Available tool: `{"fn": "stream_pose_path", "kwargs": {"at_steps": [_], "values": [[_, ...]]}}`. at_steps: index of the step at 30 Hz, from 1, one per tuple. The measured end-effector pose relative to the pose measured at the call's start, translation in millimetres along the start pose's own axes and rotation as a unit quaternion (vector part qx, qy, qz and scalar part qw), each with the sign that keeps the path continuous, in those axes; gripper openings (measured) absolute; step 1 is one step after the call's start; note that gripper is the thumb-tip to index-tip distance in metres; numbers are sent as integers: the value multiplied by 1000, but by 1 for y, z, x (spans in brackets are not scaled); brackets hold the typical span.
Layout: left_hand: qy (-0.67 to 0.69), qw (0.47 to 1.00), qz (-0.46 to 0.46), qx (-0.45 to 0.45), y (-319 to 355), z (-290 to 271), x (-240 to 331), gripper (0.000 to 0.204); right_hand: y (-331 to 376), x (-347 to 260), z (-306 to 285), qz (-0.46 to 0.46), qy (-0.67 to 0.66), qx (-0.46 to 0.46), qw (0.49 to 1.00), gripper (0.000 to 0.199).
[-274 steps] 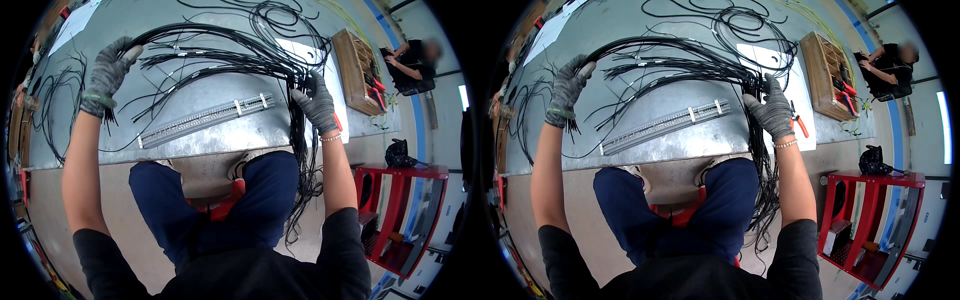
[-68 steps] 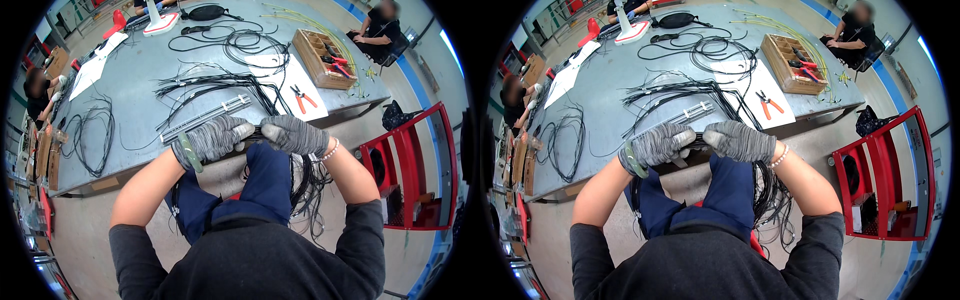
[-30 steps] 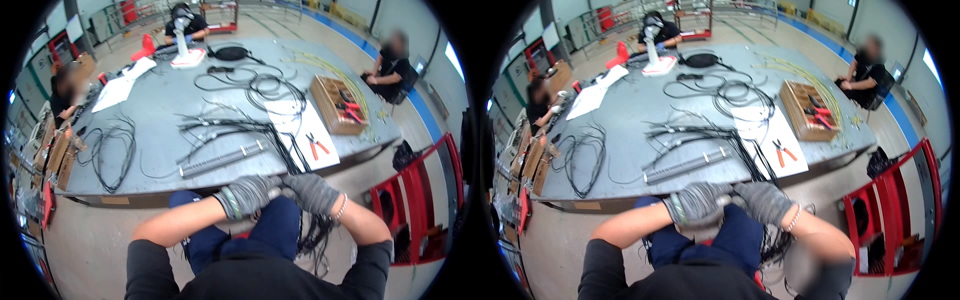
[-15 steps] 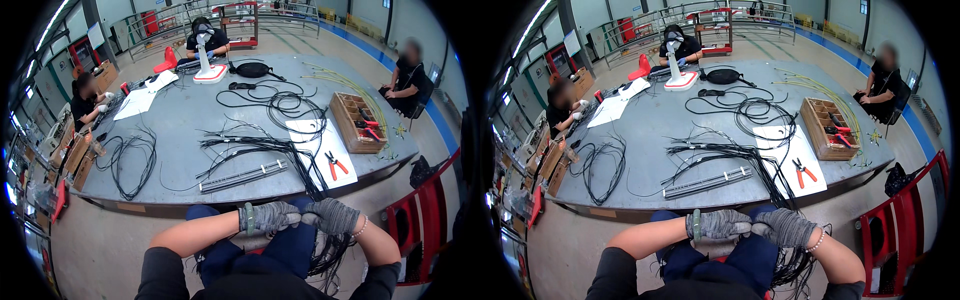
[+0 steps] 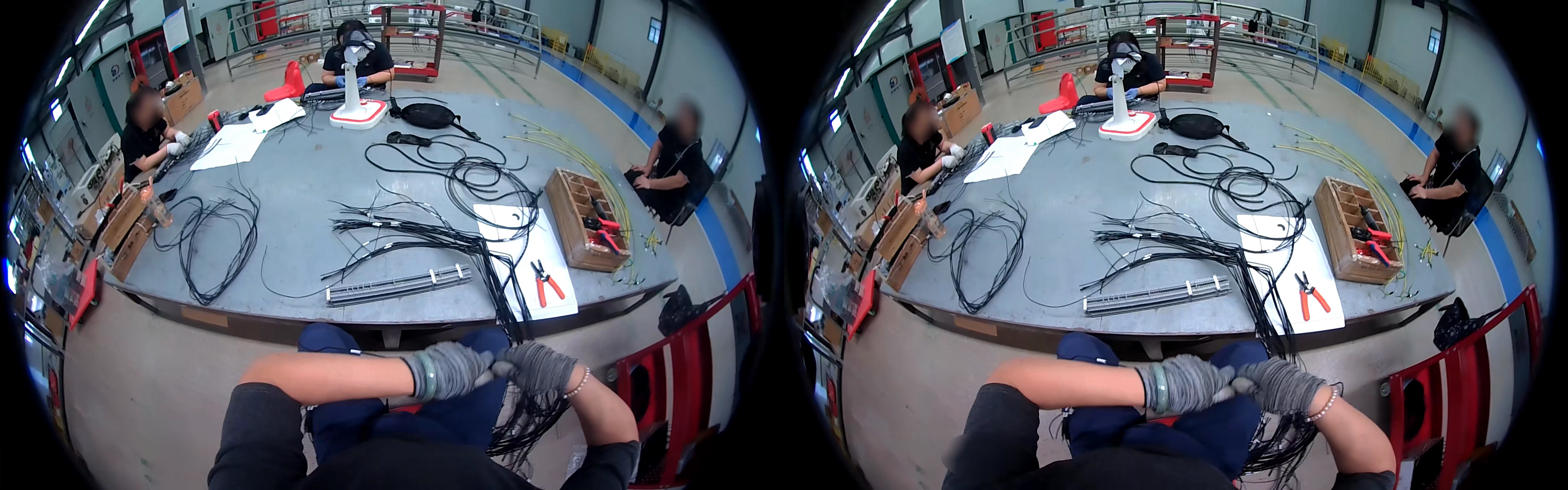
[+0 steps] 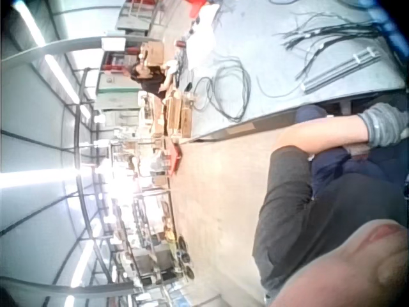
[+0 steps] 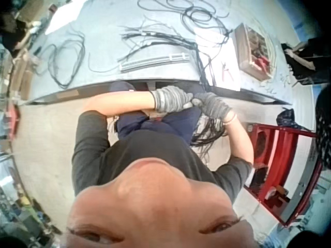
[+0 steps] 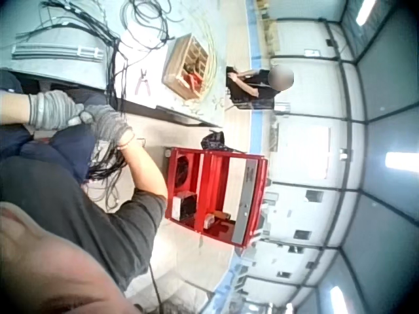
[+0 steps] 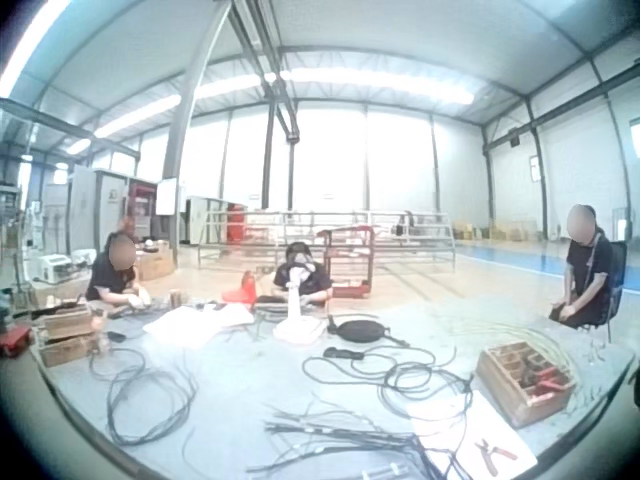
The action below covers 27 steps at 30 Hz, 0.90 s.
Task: The person sits at a workbench and repeatedly picks up black cables, straightens them, and places them into a metal cable tray. The person handles the cables by hand, organizing them into neat bundles within the tray.
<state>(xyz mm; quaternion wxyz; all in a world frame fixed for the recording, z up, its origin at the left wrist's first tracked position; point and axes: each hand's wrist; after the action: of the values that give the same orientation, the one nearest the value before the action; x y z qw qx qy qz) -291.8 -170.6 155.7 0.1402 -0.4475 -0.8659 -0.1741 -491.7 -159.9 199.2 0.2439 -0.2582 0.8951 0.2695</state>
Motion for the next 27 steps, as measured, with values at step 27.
{"fn": "stream_pose_path", "kwargs": {"at_steps": [27], "values": [[201,969,140,36,13,1,-43,42,14,-22,-5,-50,-24,104,993,22]]}}
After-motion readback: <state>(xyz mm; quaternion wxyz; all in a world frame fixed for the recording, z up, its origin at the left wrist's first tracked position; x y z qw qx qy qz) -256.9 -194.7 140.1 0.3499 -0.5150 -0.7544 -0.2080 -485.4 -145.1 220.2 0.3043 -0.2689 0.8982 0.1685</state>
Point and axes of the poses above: each hand's wrist, its own y-axis away from the middle knuckle, its own z-axis out of the palm, x = y × z, and after that the axes turned 6 degrees about -y, right-handed
